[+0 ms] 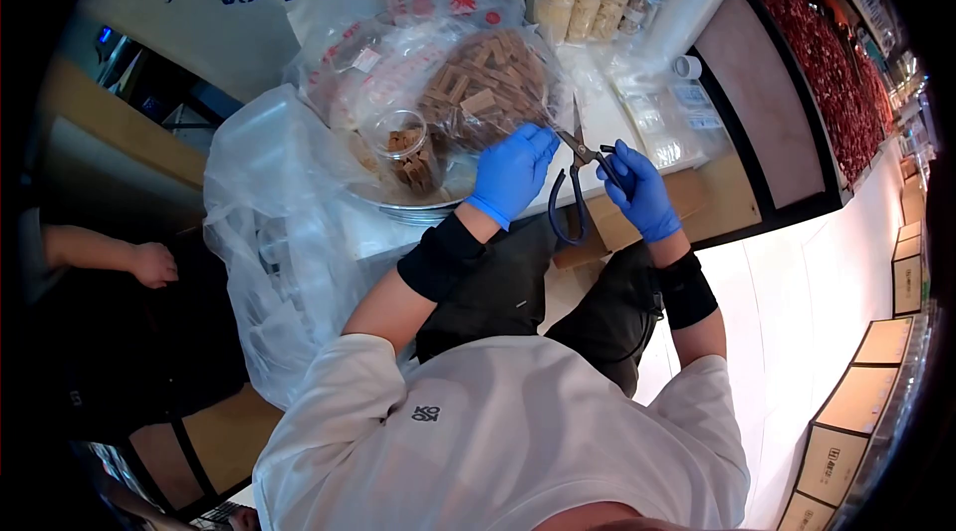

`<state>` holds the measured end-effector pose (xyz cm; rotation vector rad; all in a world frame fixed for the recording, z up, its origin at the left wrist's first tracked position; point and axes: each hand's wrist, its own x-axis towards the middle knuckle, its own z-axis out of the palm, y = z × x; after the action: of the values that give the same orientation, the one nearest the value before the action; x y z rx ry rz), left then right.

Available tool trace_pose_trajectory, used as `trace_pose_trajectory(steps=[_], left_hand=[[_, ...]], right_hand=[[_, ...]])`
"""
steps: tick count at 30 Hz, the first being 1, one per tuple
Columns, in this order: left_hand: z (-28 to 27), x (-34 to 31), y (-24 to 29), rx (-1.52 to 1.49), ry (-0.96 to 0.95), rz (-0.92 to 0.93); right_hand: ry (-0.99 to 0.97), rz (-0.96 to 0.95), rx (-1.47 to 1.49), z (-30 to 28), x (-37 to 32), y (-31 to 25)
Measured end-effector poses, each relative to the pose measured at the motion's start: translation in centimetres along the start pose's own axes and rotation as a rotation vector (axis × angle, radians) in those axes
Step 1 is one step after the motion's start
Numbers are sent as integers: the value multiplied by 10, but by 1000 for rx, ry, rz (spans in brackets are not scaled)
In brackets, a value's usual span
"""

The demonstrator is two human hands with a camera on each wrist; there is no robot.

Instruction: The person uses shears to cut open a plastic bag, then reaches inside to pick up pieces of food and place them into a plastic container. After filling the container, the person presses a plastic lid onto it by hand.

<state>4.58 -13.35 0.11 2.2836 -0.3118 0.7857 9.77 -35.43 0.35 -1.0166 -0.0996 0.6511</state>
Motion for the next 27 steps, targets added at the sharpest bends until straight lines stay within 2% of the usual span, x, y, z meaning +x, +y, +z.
trace_pose_trajectory(steps=[9, 12, 18, 20, 22, 23, 24, 25, 26, 27], left_hand=[[-3, 1, -2, 2, -8, 17], [-3, 3, 1, 11, 21, 29], [-5, 5, 1, 64, 32, 33], [-4, 4, 1, 74, 14, 32], [2, -3, -10, 142, -56, 83], [5, -6, -13, 214, -125, 131], [5, -3, -11, 213, -125, 130], [4, 2, -8, 132, -17, 80], [4, 3, -3, 47, 89, 25], [2, 5, -1, 40, 86, 31]], right_hand=[[6, -34, -17, 19, 2, -7], [94, -19, 64, 23, -1, -7], [-18, -26, 87, 17, 0, -9], [99, -58, 17, 26, -3, -11], [134, -312, 255, 23, -4, -27], [-191, -150, 934, 49, -30, -62], [-97, -238, 1114, -1, -21, -78], [-553, -323, 611, 17, -35, -106], [-429, -497, 425, 23, -40, -124], [-423, -505, 422, 15, -40, -128]])
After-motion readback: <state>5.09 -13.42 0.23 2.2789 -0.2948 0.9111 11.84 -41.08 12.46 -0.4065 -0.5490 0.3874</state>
